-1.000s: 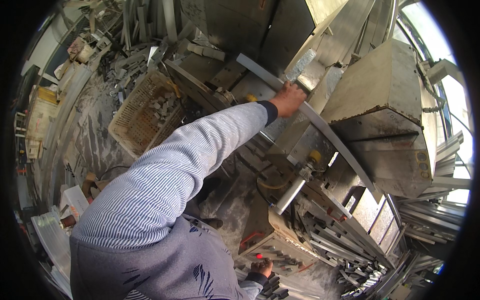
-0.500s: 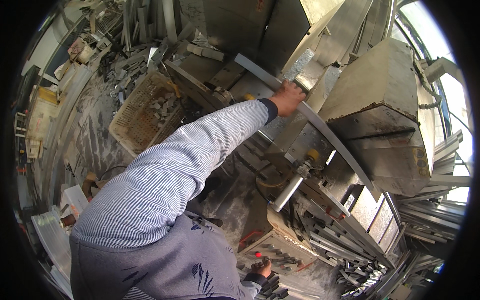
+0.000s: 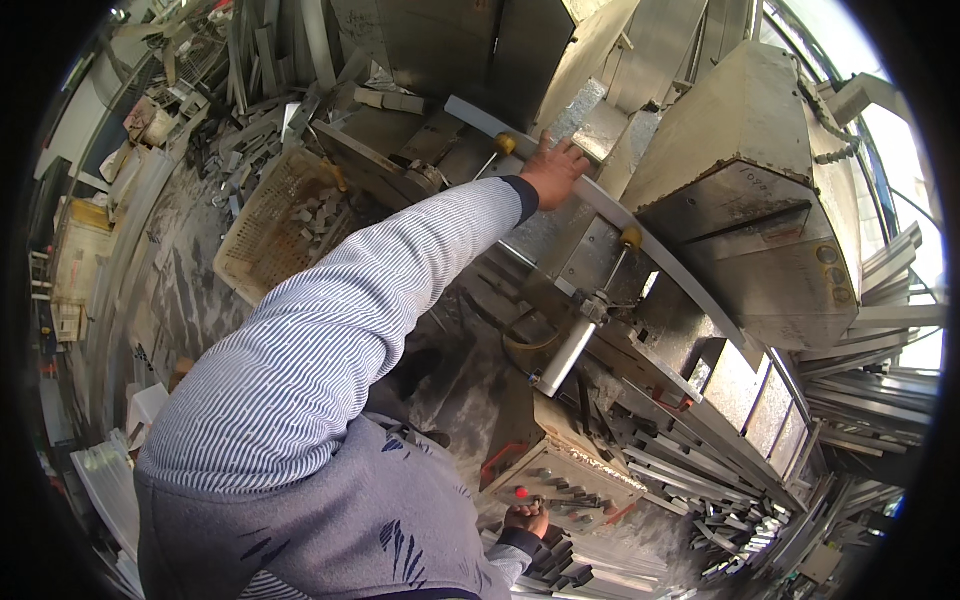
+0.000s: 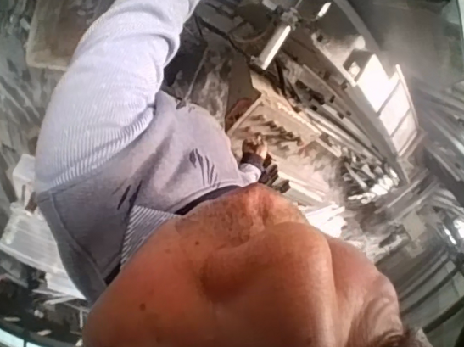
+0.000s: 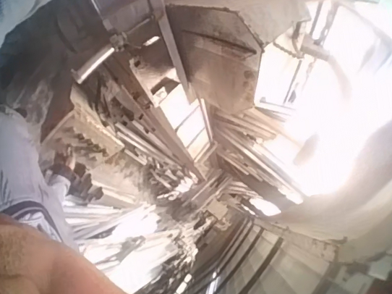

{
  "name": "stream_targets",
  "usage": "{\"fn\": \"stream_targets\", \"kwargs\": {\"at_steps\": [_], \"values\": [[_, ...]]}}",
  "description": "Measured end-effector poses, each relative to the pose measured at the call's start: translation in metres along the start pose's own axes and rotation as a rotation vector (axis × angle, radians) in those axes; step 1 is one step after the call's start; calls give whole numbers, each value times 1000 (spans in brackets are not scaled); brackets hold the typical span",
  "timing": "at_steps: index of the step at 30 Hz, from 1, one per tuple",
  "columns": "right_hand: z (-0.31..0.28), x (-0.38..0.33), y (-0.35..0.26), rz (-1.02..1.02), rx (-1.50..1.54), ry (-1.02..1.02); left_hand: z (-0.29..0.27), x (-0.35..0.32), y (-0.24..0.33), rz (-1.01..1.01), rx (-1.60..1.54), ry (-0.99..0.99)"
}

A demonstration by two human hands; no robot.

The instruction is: The person operates a metal cutting machine in a workshop. They repeatedly place metal profiles into the machine, press buttons on the control panel to cut, and remove the cut pieces.

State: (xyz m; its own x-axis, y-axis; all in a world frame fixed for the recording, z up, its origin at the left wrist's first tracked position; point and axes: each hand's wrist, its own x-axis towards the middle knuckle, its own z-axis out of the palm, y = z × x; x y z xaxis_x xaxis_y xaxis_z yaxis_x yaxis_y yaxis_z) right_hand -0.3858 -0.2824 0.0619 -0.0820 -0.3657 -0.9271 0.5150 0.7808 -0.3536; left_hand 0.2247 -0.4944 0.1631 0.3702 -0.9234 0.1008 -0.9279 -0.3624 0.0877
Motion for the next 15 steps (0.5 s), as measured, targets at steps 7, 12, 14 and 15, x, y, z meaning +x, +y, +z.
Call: {"fn": "stream_targets", "kwargs": {"at_steps": [7, 12, 14, 15], "values": [[-13, -1, 8, -158, -2, 76, 8, -5, 18, -117, 176, 32], [-37, 6, -3, -158, -9, 71, 7, -59, 39, -52, 231, 120], [-45, 13, -7, -160, 24, 36, -6, -85, 50, -75, 142, -81], [-50, 15, -8, -206, 11, 17, -13, -104, 58, -62, 100, -43]]}}
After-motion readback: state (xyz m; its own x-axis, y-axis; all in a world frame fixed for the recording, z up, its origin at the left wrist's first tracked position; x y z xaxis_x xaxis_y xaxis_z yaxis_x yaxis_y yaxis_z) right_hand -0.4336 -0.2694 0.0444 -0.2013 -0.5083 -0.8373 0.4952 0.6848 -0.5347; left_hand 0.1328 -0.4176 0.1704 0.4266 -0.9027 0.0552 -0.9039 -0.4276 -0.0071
